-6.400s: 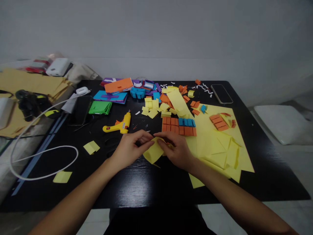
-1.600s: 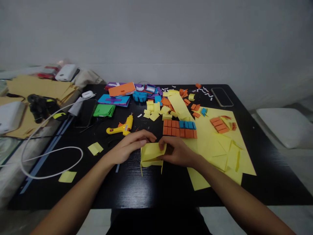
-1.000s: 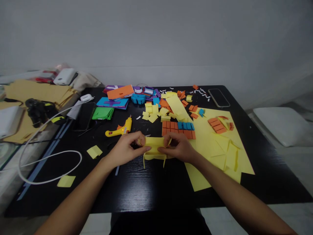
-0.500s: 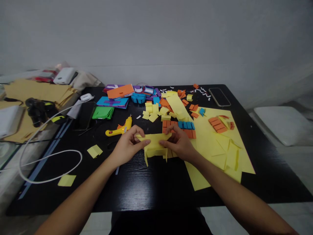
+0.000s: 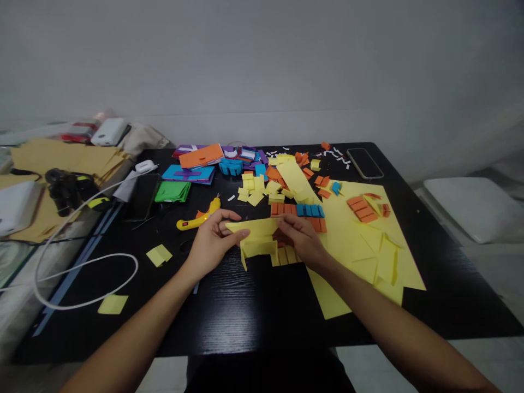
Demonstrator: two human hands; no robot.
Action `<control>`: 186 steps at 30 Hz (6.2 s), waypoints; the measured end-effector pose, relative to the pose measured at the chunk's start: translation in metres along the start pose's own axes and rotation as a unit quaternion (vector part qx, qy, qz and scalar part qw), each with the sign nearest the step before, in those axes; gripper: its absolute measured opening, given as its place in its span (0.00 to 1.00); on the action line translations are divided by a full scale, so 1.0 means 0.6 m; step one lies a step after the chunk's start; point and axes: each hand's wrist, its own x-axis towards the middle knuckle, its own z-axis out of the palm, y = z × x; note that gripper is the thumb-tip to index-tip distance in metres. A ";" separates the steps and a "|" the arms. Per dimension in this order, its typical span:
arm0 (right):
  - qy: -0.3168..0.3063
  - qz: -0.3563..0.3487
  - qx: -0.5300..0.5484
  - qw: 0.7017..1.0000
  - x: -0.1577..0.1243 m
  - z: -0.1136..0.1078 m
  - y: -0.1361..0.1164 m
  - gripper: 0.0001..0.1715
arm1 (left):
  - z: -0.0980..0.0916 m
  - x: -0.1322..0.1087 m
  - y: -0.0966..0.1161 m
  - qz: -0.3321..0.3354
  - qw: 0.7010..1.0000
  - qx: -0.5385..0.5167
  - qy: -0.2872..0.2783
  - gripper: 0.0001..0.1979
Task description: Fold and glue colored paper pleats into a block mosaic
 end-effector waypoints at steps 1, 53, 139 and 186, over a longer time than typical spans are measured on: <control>0.009 0.006 0.008 1.000 0.000 0.001 0.001 0.27 | 0.001 -0.001 0.000 0.002 1.000 0.003 0.001 0.21; -0.039 0.067 0.019 0.997 -0.001 0.003 0.004 0.21 | 0.009 -0.016 0.005 -0.029 0.981 0.109 -0.158 0.16; -0.103 -0.021 -0.181 0.978 -0.023 0.019 0.004 0.17 | 0.016 -0.016 -0.003 -0.070 0.986 0.008 -0.148 0.22; -0.019 -0.019 -0.022 0.999 -0.006 0.006 0.013 0.27 | 0.008 -0.007 0.008 -0.001 0.999 -0.035 0.040 0.25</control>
